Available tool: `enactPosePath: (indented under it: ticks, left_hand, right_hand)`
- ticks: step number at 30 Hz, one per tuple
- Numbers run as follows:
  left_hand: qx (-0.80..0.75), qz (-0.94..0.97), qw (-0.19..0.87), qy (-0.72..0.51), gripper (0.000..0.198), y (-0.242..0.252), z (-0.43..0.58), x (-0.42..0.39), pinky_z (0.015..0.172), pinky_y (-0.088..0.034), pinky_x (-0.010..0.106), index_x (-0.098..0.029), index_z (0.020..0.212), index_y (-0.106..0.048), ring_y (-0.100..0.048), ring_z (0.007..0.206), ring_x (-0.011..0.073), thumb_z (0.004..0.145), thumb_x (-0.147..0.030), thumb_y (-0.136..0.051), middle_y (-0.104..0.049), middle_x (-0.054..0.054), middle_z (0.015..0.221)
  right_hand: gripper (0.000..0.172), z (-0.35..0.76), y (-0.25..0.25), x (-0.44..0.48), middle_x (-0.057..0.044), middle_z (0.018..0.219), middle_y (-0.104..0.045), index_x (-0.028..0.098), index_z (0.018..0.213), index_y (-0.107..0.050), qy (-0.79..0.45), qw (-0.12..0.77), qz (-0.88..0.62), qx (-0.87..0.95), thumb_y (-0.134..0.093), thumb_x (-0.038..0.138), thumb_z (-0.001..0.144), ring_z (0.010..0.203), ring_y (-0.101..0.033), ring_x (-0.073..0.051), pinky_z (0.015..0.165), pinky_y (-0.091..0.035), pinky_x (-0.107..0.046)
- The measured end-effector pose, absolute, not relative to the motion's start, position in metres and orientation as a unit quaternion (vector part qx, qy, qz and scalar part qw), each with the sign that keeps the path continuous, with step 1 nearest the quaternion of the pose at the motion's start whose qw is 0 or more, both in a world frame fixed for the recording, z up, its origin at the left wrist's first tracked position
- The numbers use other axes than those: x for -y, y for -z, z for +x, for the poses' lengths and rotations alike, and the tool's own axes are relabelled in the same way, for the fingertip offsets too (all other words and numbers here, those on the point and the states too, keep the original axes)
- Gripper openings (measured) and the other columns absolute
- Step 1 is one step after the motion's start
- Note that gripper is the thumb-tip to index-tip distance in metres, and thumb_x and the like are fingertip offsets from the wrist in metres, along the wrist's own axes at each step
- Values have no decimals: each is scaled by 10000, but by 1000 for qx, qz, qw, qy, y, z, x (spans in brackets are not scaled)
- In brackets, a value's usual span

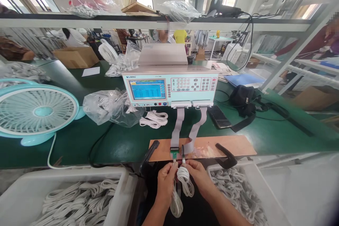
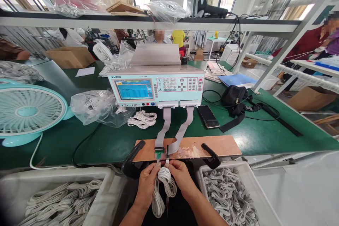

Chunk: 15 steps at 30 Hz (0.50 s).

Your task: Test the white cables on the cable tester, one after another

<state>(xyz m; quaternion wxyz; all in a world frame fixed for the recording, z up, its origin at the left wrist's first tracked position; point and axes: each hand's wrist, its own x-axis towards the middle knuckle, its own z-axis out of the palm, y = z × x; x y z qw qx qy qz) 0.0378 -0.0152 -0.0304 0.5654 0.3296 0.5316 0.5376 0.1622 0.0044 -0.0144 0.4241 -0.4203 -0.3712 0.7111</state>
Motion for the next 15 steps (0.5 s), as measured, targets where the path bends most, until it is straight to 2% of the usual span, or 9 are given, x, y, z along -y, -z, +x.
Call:
enactPosePath:
  ticks: [7, 12, 15]
  left_hand:
    - [-541, 328, 545, -551, 447, 37, 40, 12, 392, -285, 176, -144, 513, -466, -329, 423, 66, 651, -542, -614, -381, -58, 453]
    - [-539, 355, 543, -537, 467, 46, 40, 5, 336, -262, 186, -147, 593, -531, -323, 353, 69, 652, -610, -562, -400, -52, 426]
    - [-546, 372, 506, -554, 498, 54, 40, -2, 369, -286, 199, -146, 540, -528, -349, 392, 83, 642, -633, -551, -412, -29, 434]
  right_hand:
    - [344, 154, 13, -1, -11, 562, -578, 127, 717, -657, -714, 437, -425, 344, -661, 470, 692, 522, -478, -118, 529, -379, -226]
    - [391, 151, 32, -5, -13, 550, -563, 133, 688, -652, -723, 452, -409, 325, -691, 518, 630, 489, -468, -125, 490, -377, -237]
    - [364, 152, 38, -11, -8, 537, -564, 145, 663, -655, -734, 449, -382, 337, -733, 493, 588, 517, -490, -135, 524, -388, -237]
